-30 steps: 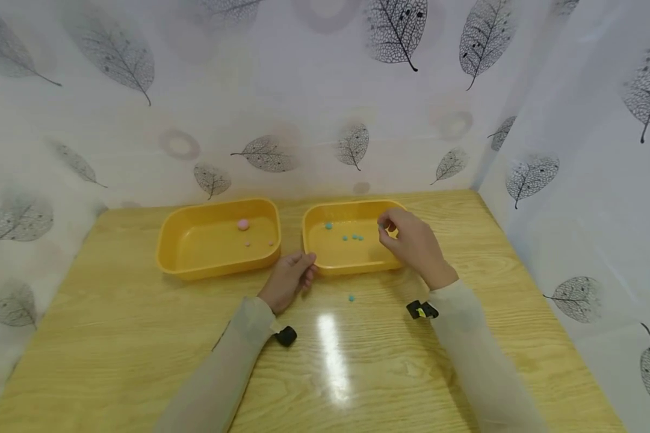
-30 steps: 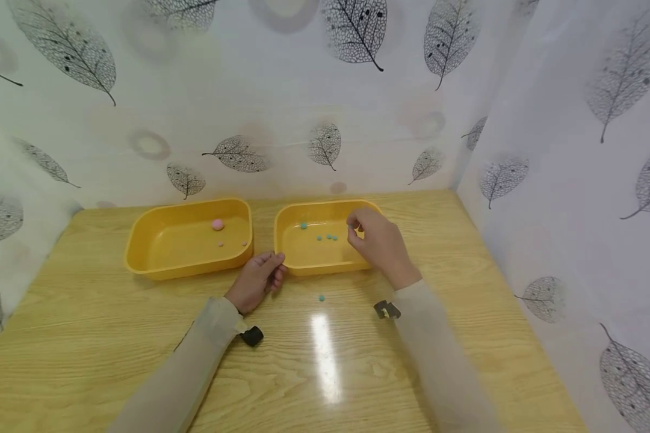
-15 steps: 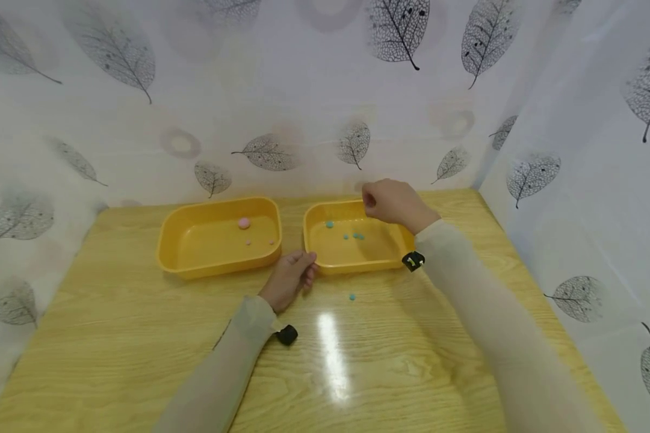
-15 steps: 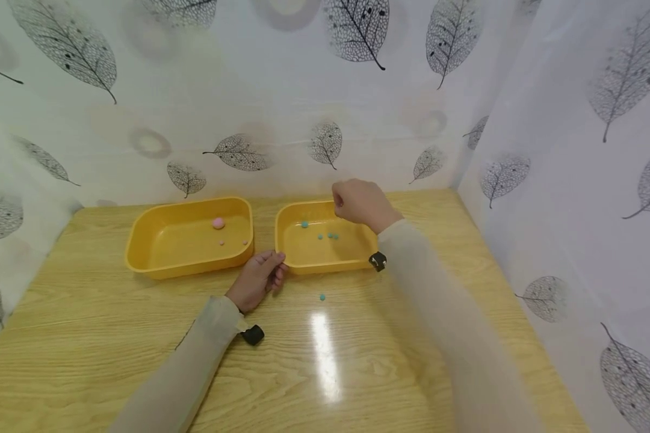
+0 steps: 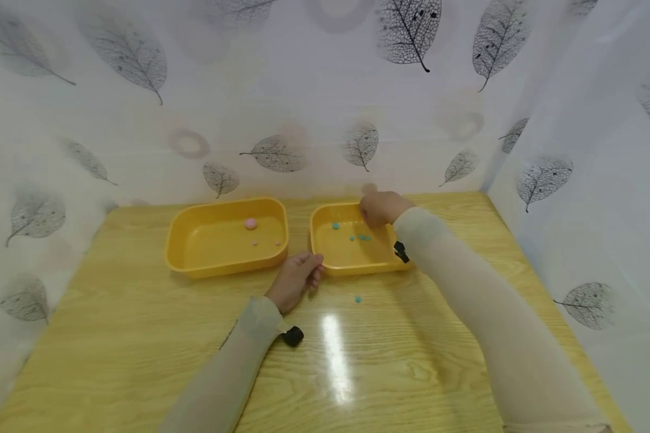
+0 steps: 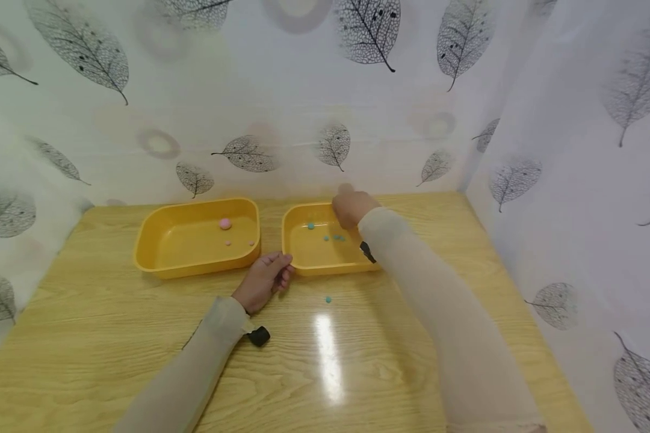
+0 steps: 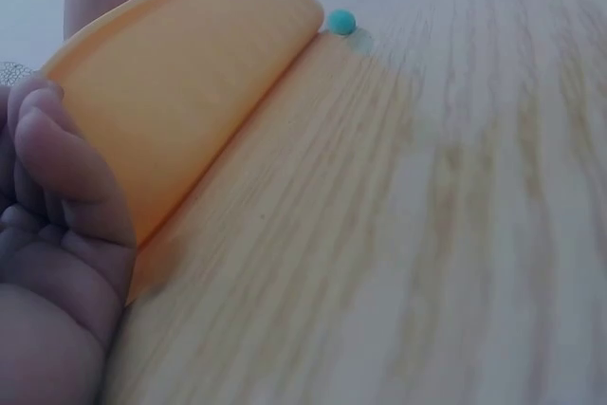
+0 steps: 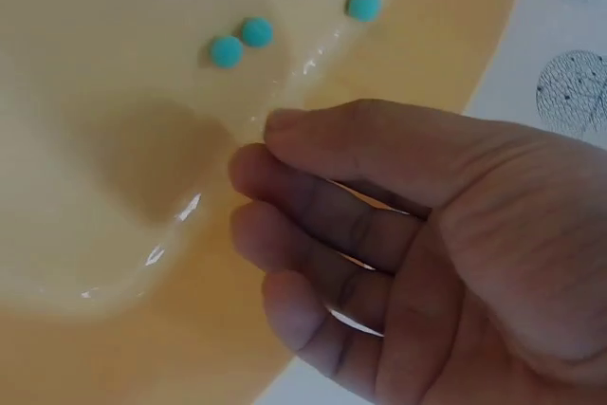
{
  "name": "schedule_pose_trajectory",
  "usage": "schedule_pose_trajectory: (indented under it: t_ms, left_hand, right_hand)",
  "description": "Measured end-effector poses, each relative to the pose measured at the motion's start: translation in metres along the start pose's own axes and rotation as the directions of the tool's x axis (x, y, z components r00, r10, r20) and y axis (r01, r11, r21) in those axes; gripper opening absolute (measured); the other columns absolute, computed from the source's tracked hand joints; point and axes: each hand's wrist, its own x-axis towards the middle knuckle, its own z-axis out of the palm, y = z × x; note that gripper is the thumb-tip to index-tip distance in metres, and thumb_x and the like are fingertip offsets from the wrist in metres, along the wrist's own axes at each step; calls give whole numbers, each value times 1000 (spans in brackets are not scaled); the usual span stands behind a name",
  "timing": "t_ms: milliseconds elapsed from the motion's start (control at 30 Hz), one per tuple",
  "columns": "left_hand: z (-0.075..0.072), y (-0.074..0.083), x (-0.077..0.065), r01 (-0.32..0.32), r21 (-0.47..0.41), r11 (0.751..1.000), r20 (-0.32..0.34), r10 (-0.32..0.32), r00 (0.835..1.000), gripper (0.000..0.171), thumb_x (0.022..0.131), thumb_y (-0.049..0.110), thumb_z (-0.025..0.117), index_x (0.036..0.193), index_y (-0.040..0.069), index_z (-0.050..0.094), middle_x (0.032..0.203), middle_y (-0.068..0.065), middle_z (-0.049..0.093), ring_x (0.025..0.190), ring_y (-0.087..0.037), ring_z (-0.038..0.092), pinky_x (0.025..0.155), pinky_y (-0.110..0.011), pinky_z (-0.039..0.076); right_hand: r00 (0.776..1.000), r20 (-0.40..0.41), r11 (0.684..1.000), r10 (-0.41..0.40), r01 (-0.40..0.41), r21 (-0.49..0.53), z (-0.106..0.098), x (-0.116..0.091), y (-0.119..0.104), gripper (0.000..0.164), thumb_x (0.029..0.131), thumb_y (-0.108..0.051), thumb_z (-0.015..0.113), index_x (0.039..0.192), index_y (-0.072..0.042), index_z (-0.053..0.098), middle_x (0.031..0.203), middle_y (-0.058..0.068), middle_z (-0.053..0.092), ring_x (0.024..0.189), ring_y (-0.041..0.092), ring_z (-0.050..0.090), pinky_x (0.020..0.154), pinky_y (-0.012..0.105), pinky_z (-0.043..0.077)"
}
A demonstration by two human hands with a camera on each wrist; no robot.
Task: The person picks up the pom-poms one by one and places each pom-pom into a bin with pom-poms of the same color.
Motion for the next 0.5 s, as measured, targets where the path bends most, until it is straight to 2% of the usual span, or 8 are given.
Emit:
schedule_pose_trajectory:
  t_ms: [167,233,333,500]
  left_hand:
    - [2,1,1,7,15,1000,0,-7,1000,27,105,25,61,89,4,65,76,-3,61,63,-12,53,57,-22,48]
    - [2,0,1,6,13,1000,2,-6,1000,27,106,25,60,90,4,65,76,-3,61,63,-12,53,58,-22,48]
    - [1,0,1,7,6,1000,9,-7,1000,27,106,25,60,90,4,65,76,-3,61,63,-12,53,58,-21,49]
    - [0,1,1,11,10,1000,13,-11,1000,27,106,26,60,89,5,64,76,-3,61,62,-12,53,57,-22,48]
  right_hand:
    - [996,79,999,51,-51,-8,4,0,-3,28,77,10,48,67,-17,44,70,3,44,56,15,26,50,29,22]
    - [995,75,998,59,-59,-7,5,0,-4,28,77,8,49,67,-17,45,71,2,48,55,15,31,47,27,24]
    - [994,93,999,48,-49,11,5,-2,-5,27,81,6,51,67,-17,47,65,0,46,53,14,32,47,27,26]
    - [991,133,997,-23,13,76,4,-2,-5,25,84,4,52,68,-14,59,57,-3,45,50,12,33,49,28,29]
